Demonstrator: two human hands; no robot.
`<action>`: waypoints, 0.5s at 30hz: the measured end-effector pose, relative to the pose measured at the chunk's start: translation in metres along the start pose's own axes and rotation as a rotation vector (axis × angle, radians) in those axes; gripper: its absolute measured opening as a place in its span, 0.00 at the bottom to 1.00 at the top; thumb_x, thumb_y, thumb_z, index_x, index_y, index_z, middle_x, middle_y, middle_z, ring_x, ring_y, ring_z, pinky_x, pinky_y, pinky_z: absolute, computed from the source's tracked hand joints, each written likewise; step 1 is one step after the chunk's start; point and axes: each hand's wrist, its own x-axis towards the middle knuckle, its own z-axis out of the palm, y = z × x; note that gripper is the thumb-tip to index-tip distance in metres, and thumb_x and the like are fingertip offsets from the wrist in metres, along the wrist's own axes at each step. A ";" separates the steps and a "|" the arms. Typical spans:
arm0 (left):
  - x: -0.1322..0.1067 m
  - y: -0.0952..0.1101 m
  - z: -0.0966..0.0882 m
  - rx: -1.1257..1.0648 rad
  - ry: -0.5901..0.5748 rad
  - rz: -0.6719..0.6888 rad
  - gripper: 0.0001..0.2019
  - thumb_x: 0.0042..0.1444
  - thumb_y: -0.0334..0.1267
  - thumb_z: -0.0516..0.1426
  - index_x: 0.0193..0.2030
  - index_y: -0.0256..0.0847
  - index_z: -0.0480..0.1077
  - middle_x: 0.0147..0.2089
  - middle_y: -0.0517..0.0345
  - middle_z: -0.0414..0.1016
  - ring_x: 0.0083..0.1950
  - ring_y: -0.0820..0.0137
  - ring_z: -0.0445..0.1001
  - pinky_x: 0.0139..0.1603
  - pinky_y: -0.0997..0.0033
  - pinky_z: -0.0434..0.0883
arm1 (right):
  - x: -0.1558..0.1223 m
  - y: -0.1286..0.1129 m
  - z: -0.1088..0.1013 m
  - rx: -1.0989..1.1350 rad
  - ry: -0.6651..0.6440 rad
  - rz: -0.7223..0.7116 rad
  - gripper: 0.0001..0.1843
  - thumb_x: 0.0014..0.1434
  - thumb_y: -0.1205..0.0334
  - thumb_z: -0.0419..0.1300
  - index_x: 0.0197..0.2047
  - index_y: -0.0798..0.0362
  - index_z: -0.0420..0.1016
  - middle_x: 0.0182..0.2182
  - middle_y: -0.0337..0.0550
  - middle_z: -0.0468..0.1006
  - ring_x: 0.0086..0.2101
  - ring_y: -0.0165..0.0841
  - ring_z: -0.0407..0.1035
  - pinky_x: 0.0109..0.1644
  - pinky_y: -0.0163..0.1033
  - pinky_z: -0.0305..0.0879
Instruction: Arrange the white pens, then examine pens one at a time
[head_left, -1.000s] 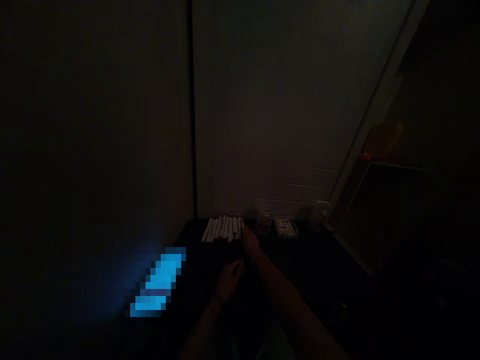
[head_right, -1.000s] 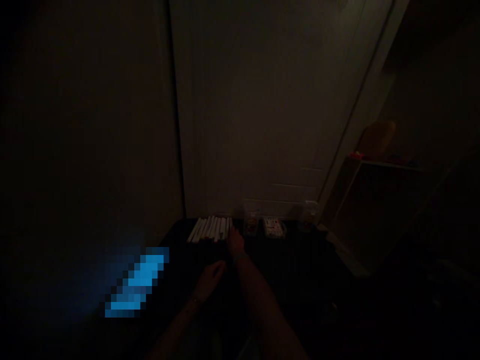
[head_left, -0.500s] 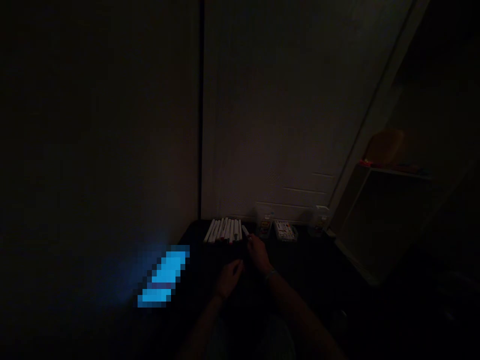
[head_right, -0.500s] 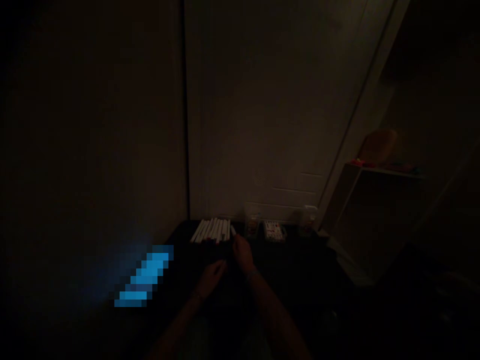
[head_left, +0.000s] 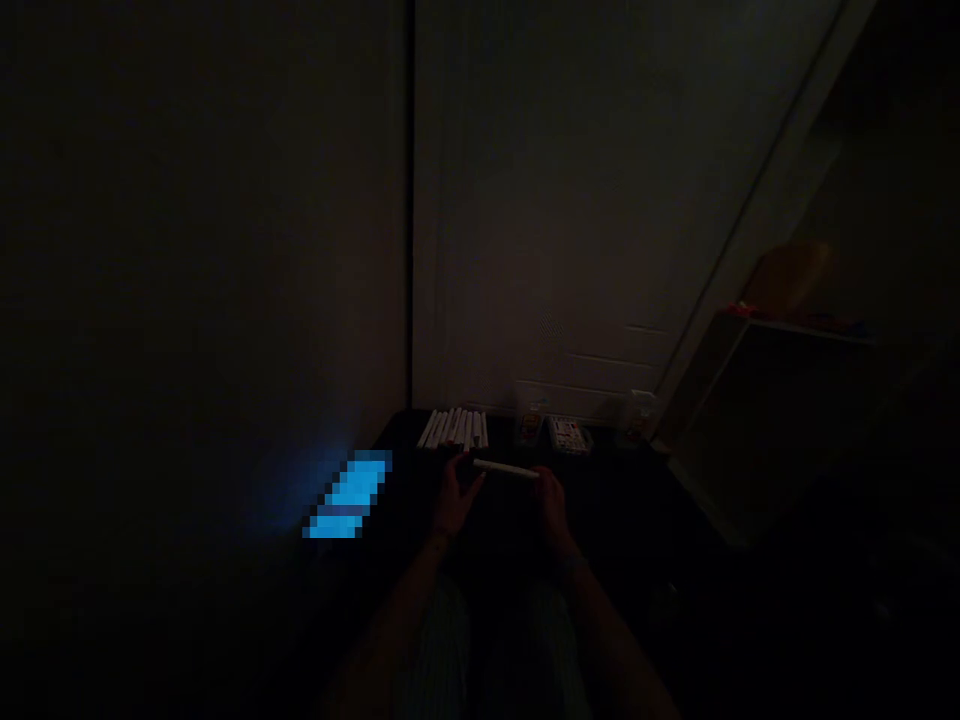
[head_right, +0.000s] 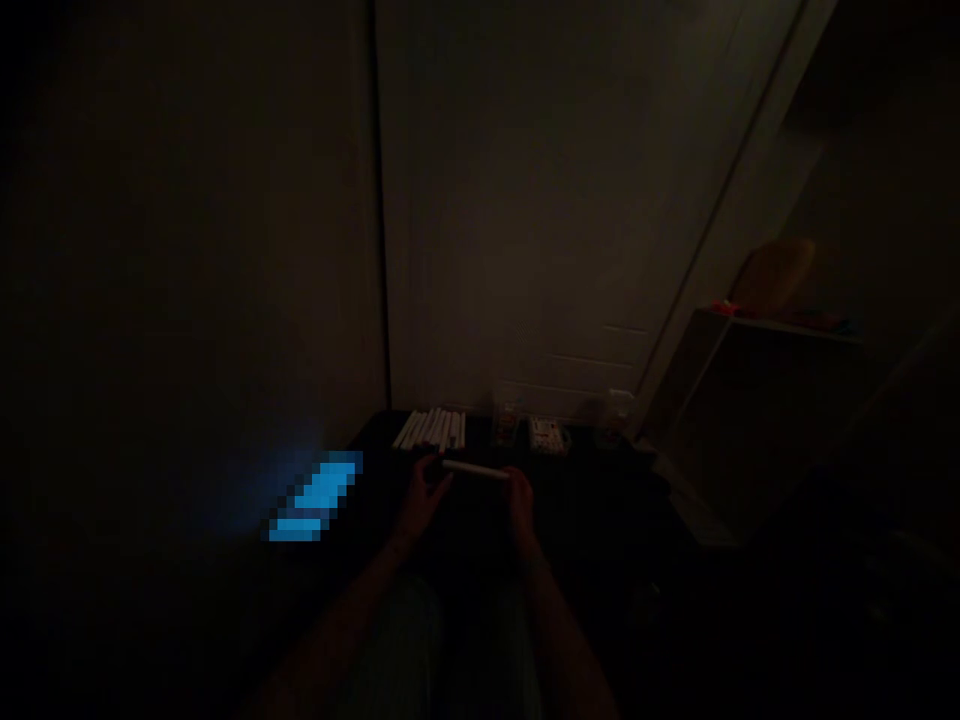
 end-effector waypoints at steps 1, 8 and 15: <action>0.001 -0.001 -0.001 -0.018 -0.074 0.000 0.26 0.51 0.48 0.51 0.56 0.43 0.54 0.48 0.52 0.67 0.34 0.74 0.69 0.39 0.71 0.66 | -0.001 0.001 -0.001 0.000 -0.009 0.002 0.21 0.54 0.48 0.46 0.36 0.53 0.71 0.22 0.37 0.67 0.22 0.28 0.59 0.24 0.32 0.55; 0.007 -0.005 -0.008 -0.107 -0.149 0.010 0.19 0.51 0.50 0.49 0.43 0.39 0.65 0.32 0.59 0.69 0.36 0.73 0.68 0.38 0.73 0.65 | -0.007 0.000 0.001 -0.054 -0.083 -0.016 0.19 0.54 0.50 0.46 0.36 0.54 0.71 0.24 0.37 0.67 0.24 0.27 0.59 0.26 0.31 0.56; 0.006 0.000 -0.013 -0.094 -0.104 -0.054 0.22 0.47 0.57 0.51 0.35 0.38 0.67 0.23 0.64 0.64 0.27 0.75 0.64 0.31 0.76 0.62 | -0.010 -0.003 0.007 -0.178 -0.076 -0.099 0.19 0.56 0.50 0.46 0.39 0.52 0.70 0.27 0.37 0.69 0.28 0.28 0.62 0.32 0.31 0.59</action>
